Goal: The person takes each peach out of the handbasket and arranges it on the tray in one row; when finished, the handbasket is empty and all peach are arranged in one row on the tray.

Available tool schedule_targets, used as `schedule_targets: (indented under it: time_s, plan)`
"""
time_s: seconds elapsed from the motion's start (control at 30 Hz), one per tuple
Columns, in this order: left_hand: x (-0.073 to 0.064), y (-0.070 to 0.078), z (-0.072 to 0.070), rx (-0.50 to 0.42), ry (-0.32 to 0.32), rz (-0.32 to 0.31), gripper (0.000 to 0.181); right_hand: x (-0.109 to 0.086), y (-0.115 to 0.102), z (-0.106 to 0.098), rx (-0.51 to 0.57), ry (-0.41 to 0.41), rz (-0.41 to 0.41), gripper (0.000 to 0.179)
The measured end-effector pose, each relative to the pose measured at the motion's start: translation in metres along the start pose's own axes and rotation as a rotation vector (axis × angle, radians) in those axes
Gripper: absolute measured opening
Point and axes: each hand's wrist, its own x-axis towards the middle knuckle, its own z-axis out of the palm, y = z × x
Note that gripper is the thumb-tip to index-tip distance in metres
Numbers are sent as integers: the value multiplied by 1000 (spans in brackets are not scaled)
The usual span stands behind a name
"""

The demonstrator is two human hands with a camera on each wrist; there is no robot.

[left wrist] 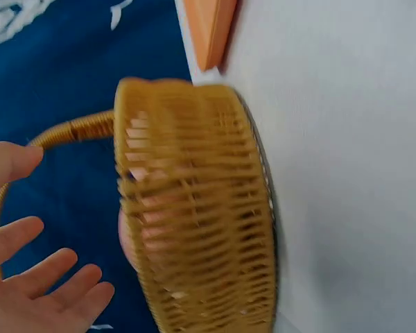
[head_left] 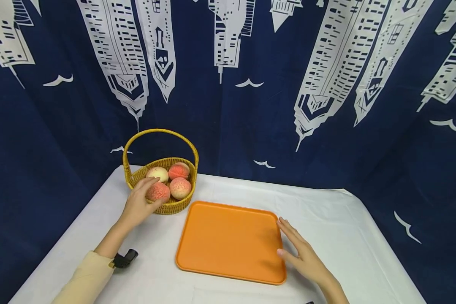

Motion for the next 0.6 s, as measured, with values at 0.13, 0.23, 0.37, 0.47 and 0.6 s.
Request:
schedule_targets:
  time_s: [0.13,0.23,0.37,0.47,0.6]
  plan:
    - [10,-12,-2,-20,-82,-89,63,-2,10,-1,32,13,21,68]
    - [14,-22,-1,-12,-124,-123,64,-4,18,1,91,6,35,63]
    - [17,-32,1,-6,-156,-117,65,-7,27,4,161,-18,116,60]
    - [20,-36,1,16,-191,-103,66,-9,32,6,188,-31,189,60]
    - [27,-40,1,48,-246,-109,68,-12,37,9,229,-39,240,60]
